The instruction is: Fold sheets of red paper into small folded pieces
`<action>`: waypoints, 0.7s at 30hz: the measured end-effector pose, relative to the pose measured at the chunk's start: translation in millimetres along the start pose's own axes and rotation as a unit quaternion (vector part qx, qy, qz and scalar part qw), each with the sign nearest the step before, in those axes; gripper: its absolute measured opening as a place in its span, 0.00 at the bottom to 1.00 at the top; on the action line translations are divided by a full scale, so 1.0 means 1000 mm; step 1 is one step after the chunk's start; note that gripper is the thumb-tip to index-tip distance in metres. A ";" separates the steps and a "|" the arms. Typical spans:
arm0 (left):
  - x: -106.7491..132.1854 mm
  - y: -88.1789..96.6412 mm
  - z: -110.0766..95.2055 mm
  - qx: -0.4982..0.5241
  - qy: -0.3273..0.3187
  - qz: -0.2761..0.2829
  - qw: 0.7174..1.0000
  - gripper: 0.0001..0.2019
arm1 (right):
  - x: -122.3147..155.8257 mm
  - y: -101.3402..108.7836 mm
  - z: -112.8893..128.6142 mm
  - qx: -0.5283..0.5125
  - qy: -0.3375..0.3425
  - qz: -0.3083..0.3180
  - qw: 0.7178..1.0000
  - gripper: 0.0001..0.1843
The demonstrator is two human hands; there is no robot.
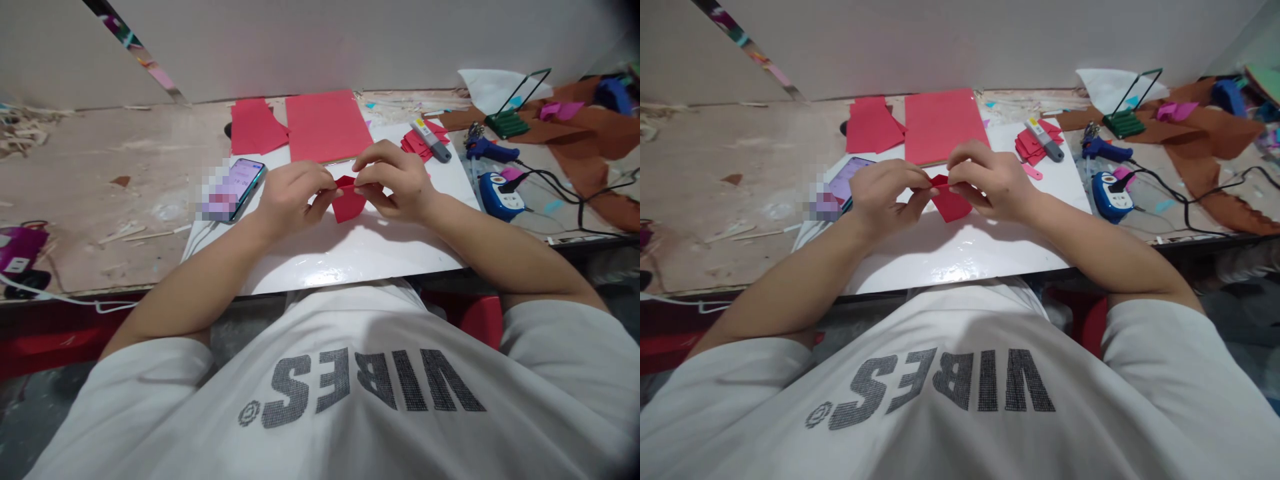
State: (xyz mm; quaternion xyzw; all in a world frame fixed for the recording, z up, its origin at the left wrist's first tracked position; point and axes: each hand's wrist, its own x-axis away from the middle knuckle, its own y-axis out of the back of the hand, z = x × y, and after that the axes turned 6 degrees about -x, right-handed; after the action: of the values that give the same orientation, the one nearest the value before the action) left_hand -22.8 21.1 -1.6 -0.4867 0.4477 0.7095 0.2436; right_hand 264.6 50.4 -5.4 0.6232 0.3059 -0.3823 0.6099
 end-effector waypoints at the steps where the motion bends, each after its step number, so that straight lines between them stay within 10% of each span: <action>1: -0.001 0.000 0.000 -0.009 -0.007 -0.002 1.000 0.06 | 0.002 0.001 0.000 0.012 -0.016 0.024 1.000 0.10; 9: 0.010 0.004 -0.002 -0.091 0.032 0.058 0.994 0.10 | 0.002 0.006 0.004 0.012 -0.149 0.134 0.980 0.12; 21: 0.014 0.003 0.003 0.010 0.146 0.071 0.987 0.28 | -0.012 0.021 0.010 0.007 -0.135 0.038 0.990 0.19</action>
State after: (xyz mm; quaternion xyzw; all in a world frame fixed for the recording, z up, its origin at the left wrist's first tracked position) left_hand -31.9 21.0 -13.0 -0.5495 0.5191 0.6419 0.1290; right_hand 275.0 39.8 15.6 0.5818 0.1941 -0.4412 0.6551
